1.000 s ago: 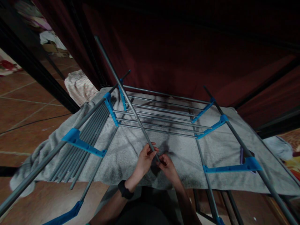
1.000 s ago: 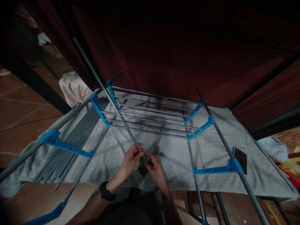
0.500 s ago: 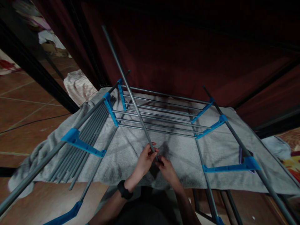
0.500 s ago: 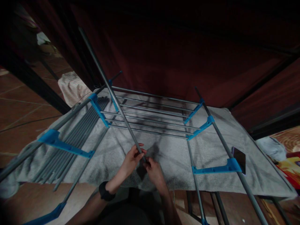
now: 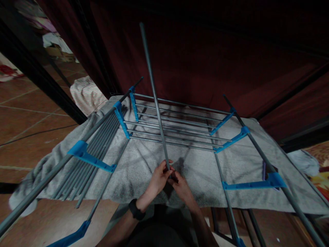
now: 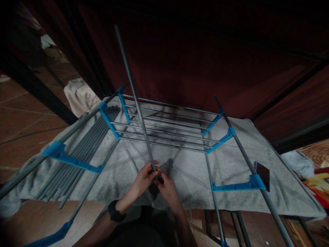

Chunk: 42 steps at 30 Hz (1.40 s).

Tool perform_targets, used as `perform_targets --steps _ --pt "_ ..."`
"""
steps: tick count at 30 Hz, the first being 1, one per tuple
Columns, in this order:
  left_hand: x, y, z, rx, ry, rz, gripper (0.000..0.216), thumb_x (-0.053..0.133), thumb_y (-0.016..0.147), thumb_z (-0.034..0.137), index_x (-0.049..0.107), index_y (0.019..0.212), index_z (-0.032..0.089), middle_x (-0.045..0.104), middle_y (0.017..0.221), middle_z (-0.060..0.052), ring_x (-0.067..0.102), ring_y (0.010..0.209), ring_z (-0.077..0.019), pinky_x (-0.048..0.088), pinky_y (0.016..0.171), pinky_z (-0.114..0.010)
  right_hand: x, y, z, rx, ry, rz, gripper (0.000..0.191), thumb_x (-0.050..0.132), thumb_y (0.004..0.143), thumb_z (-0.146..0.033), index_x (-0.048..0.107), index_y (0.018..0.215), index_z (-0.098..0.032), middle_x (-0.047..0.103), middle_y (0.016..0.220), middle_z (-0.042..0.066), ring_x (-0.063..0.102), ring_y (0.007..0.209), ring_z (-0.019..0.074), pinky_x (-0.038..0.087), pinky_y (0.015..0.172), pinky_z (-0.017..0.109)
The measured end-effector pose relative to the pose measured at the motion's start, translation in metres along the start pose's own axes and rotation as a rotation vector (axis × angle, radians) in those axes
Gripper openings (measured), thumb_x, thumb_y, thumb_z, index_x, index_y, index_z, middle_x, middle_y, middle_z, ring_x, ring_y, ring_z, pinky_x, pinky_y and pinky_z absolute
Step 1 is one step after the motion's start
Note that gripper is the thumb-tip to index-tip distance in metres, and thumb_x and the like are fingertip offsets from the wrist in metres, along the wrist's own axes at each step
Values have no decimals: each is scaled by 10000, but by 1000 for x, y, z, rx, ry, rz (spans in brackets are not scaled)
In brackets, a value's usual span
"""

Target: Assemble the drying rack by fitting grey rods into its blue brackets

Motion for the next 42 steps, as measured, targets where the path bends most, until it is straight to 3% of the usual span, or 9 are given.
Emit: perform_targets --steps 10,14,19,22,28,33,42 --pt "-9 2 -1 49 67 -20 318 534 813 179 598 1123 214 697 916 -34 667 883 -193 507 856 -345 -6 1 -7 -7 77 21 249 591 867 -324 672 1102 -299 748 1062 29 696 1031 229 542 929 406" --pt "-15 2 4 95 151 -8 322 524 829 187 616 1135 220 696 921 -39 660 906 -200 494 872 -343 -18 5 -7 -38 110 157 252 622 865 -387 686 1076 -264 734 1079 58 687 1015 237 545 925 411" --pt "-25 2 14 113 226 22 330 491 820 172 631 1117 209 692 924 -44 659 915 -202 490 891 -345 -39 12 -23 -32 256 277 345 664 852 -493 674 1093 -246 726 982 67 684 822 224 581 768 394" --pt "-33 3 17 100 256 48 297 488 811 185 639 1065 212 701 900 -45 670 909 -214 499 897 -357 -50 16 -37 -44 311 357 383 705 821 -512 669 1093 -245 725 967 69 680 818 228 583 751 403" --pt "-55 4 15 114 444 59 187 420 817 159 588 837 237 736 1062 -72 681 1049 -236 500 928 -362 -68 18 -59 -107 383 447 381 719 817 -460 649 1128 -251 724 1005 64 670 849 215 578 768 402" --pt "-72 6 13 87 704 104 412 375 779 81 659 1049 208 741 980 -77 696 997 -247 513 914 -367 -79 21 -68 -118 464 487 384 738 797 -431 641 1130 -265 720 1025 51 672 843 203 571 761 397" --pt "-92 7 3 -66 965 121 623 355 752 -9 665 1258 179 750 1128 -87 696 1081 -253 519 958 -354 -88 19 -76 -105 551 549 475 726 814 -468 607 1231 -271 706 1158 80 676 985 220 571 865 429"
Point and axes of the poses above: each hand's wrist, its own y-axis towards the middle knuckle, its own x-axis out of the palm, z = x × y, the point moved 1 cm from there along y, towards the middle knuckle
